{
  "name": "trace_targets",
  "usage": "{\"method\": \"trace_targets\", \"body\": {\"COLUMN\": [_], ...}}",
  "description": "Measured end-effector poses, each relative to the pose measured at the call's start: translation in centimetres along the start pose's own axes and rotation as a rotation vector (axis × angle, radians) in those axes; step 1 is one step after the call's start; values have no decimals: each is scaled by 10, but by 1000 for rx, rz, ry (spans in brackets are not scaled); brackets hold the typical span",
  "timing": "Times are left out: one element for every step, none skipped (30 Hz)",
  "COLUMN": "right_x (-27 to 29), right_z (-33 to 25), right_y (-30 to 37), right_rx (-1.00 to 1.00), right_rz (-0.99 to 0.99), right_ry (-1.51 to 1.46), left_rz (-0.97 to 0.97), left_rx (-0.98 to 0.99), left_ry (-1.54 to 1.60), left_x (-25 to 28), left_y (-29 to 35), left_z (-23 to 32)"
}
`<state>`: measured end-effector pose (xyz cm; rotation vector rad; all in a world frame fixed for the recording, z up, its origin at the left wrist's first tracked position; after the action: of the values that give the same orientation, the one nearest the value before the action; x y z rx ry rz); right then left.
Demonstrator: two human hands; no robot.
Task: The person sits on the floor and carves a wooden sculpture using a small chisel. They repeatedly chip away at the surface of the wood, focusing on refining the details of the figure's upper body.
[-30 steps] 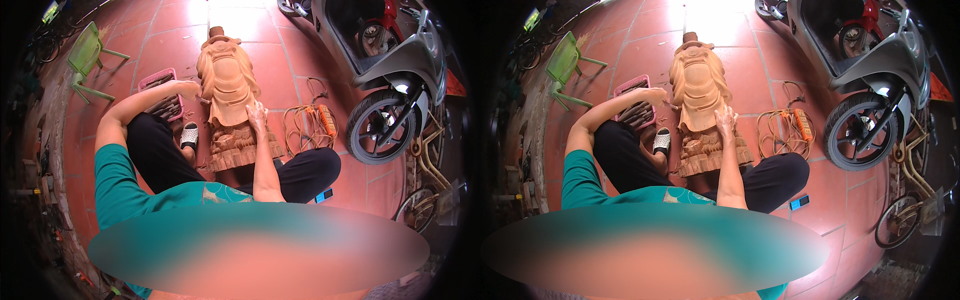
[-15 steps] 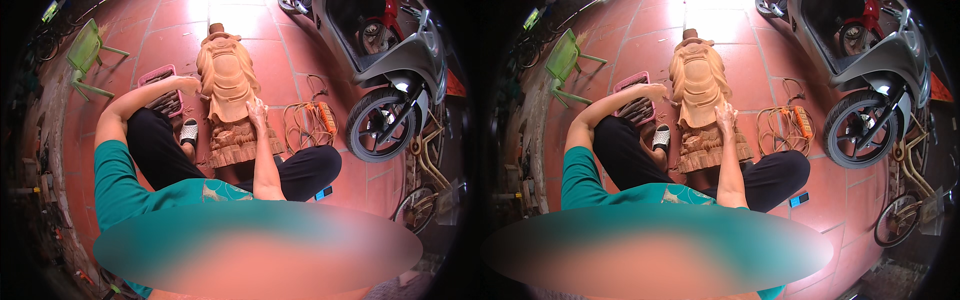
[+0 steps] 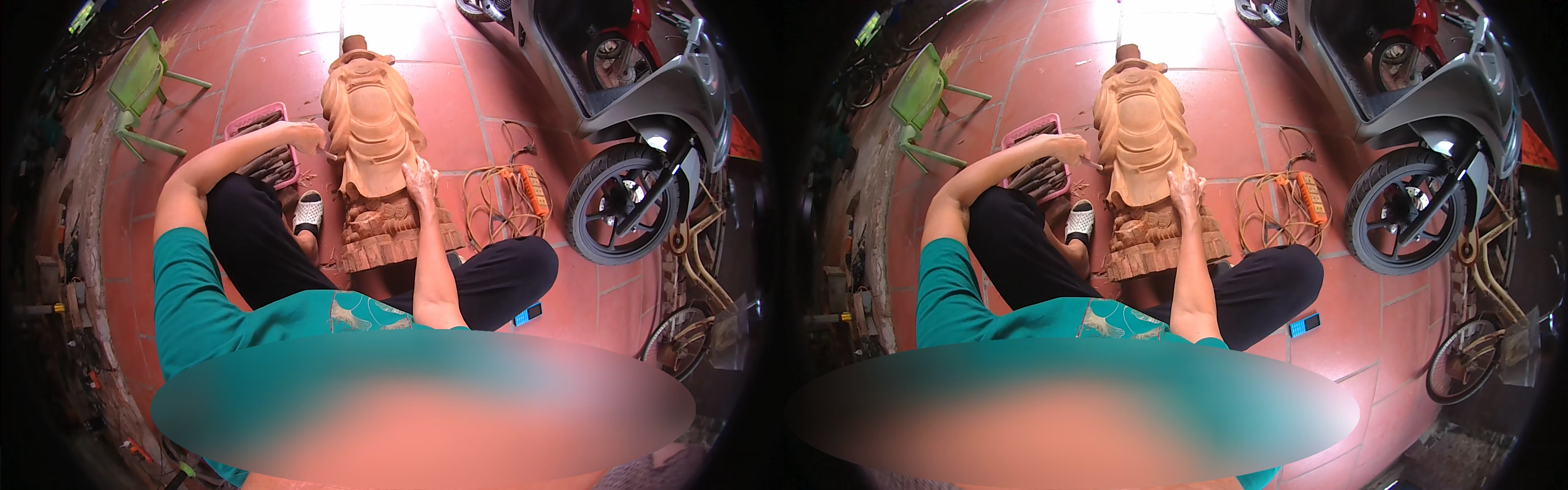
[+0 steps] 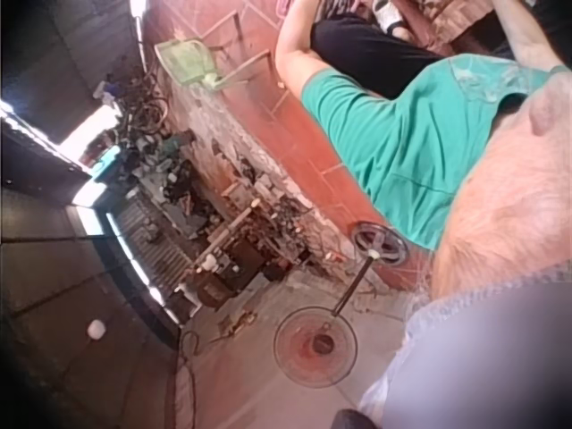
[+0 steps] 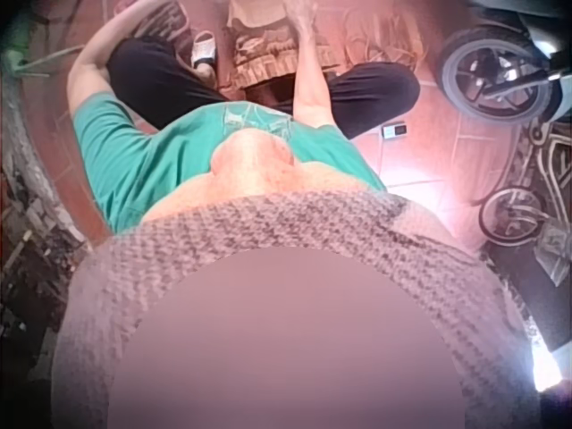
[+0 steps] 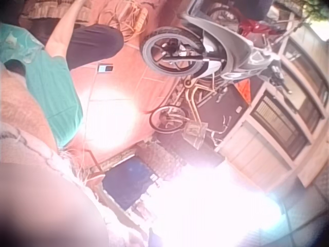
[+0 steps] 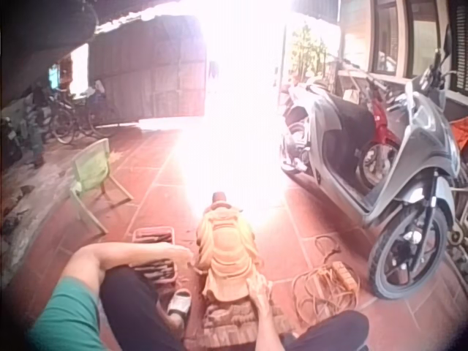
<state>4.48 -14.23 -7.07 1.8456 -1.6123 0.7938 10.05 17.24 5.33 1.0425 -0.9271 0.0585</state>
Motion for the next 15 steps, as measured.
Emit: {"method": "trace_targets", "body": {"right_x": [0, -3, -6, -5, -3, -2, -1, -1, -1, -1, -1, -2, -2, -3, -4], "right_z": [7, 4, 2, 1, -1, -2, -1, 0, 1, 0, -2, -4, -2, -1, 0], "right_y": [-2, -3, -4, -3, -2, -1, -2, -2, -1, -1, -1, -2, -3, -4, -6], "right_rx": [14, 38, 16, -16, -47, -41, -31, -19, -29, -34, -38, -20, -9, 2, 11], "right_rz": [15, 20, 4, -8, -21, -20, -19, -19, -16, -15, -13, -13, -9, -6, -1], "right_ry": [1, -6, -17, -23, -29, -28, -23, -19, -17, -20, -23, -23, -20, -17, -20], "left_rz": [8, 11, 14, 17, -17, -50, -79, -79, -79, -80, -65, -50, -36, -35, -34], "left_rx": [-4, -4, -3, -15, 2, 20, 41, 35, 30, 32, 24, 17, 1, 12, 23], "left_ry": [-3, -15, -28, -43, -36, -29, -20, -24, -28, -31, -25, -19, -15, -27, -40], "left_x": [1, -6, -11, -11, -12, -12, -11, -8, -5, -5, -7, -9, -8, -8, -7], "left_y": [-5, -7, -9, -10, -12, -12, -10, -9, -8, -5, -4, -4, -4, -4, -3], "left_z": [-1, -10, -21, -20, -19, -20, -18, -14, -11, -11, -14, -18, -17, -17, -17]}}
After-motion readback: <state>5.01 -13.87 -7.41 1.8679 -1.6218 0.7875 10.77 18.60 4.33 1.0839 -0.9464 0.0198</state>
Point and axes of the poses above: each hand's wrist, its own y-axis away from the middle knuckle, its own x-axis out of the back of the hand, z = x × y, the point moved 2 cm from there along -y, towards the middle knuckle, and after that the axes turned 14 degrees about -z, right-handed, at the moved point
